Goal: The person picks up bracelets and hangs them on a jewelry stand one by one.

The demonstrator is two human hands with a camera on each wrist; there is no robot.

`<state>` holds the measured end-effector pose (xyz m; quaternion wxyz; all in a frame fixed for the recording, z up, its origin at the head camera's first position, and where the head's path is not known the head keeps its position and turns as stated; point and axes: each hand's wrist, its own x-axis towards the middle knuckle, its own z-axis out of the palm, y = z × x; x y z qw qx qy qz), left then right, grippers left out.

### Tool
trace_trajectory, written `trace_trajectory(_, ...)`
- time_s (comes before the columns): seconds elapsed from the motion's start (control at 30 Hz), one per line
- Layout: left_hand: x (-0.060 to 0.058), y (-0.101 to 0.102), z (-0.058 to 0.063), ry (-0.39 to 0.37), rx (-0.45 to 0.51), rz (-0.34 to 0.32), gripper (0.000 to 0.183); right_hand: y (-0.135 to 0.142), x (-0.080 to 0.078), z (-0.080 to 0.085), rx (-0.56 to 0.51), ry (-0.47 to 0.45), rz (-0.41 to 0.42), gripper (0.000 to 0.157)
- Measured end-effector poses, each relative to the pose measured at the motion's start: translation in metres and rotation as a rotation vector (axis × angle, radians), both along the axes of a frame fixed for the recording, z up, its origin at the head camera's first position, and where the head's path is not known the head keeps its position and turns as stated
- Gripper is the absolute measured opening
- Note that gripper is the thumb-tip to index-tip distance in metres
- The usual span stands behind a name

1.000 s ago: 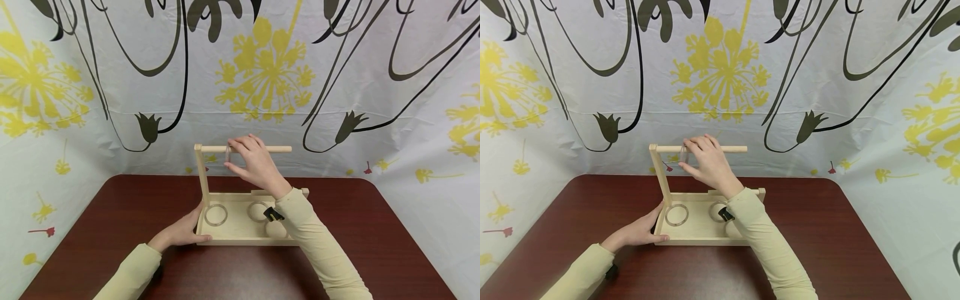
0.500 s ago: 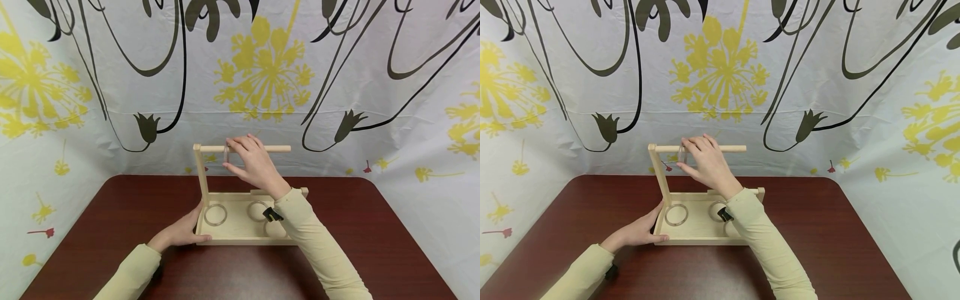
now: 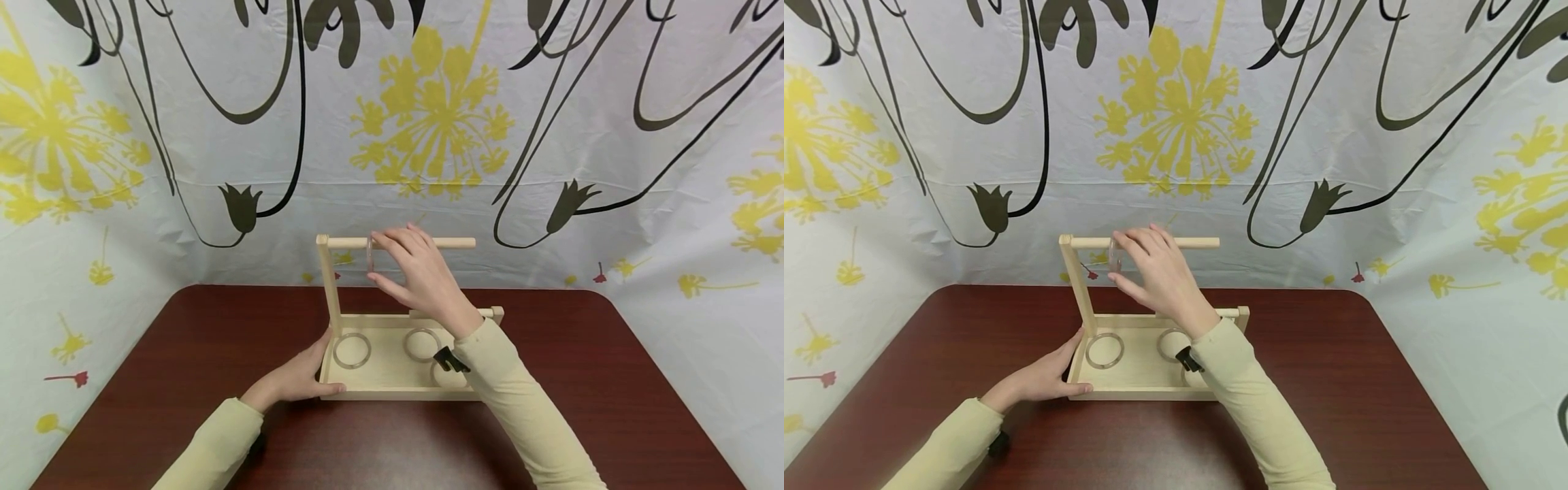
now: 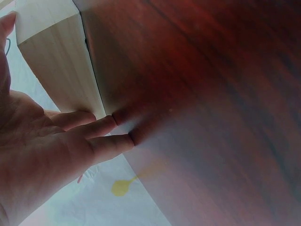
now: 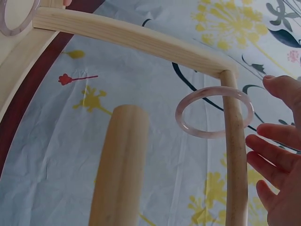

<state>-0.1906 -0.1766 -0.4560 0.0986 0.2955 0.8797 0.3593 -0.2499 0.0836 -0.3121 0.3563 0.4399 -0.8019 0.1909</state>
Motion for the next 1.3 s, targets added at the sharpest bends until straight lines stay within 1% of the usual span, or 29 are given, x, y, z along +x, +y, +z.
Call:
trace_trajectory(0.17, 0.001, 0.0, 0.001, -0.009, -0.001, 0.007, 0.112, 0.003, 0.004, -0.004, -0.007, 0.0, 0.005, 0.056)
trace_trajectory(0.33, 0.001, 0.0, 0.0, -0.017, -0.007, 0.014, 0.112, 0.008, 0.01, -0.012, -0.012, -0.003, 0.013, 0.054)
trace_trajectory(0.53, 0.0, -0.001, -0.001, -0.012, -0.014, 0.022, 0.113, 0.013, 0.016, -0.024, -0.035, 0.036, 0.043, 0.054)
trace_trajectory(0.73, -0.001, -0.002, -0.003, -0.015, -0.015, 0.026, 0.113, 0.016, 0.024, -0.033, -0.023, 0.064, 0.051, 0.053)
trace_trajectory(0.83, -0.001, -0.001, -0.004, -0.017, -0.015, 0.023, 0.113, 0.016, 0.028, -0.037, -0.015, 0.066, 0.057, 0.05)
trace_trajectory(1.03, -0.002, -0.001, -0.004, -0.008, -0.004, 0.01, 0.113, 0.012, 0.035, -0.049, -0.004, 0.059, 0.105, 0.047)
trace_trajectory(1.17, -0.002, -0.001, -0.003, 0.001, 0.008, 0.002, 0.112, 0.008, 0.04, -0.058, 0.005, 0.059, 0.128, 0.047)
trace_trajectory(1.3, -0.001, 0.0, -0.002, -0.006, 0.017, -0.002, 0.111, 0.003, 0.044, -0.067, 0.012, 0.054, 0.136, 0.05)
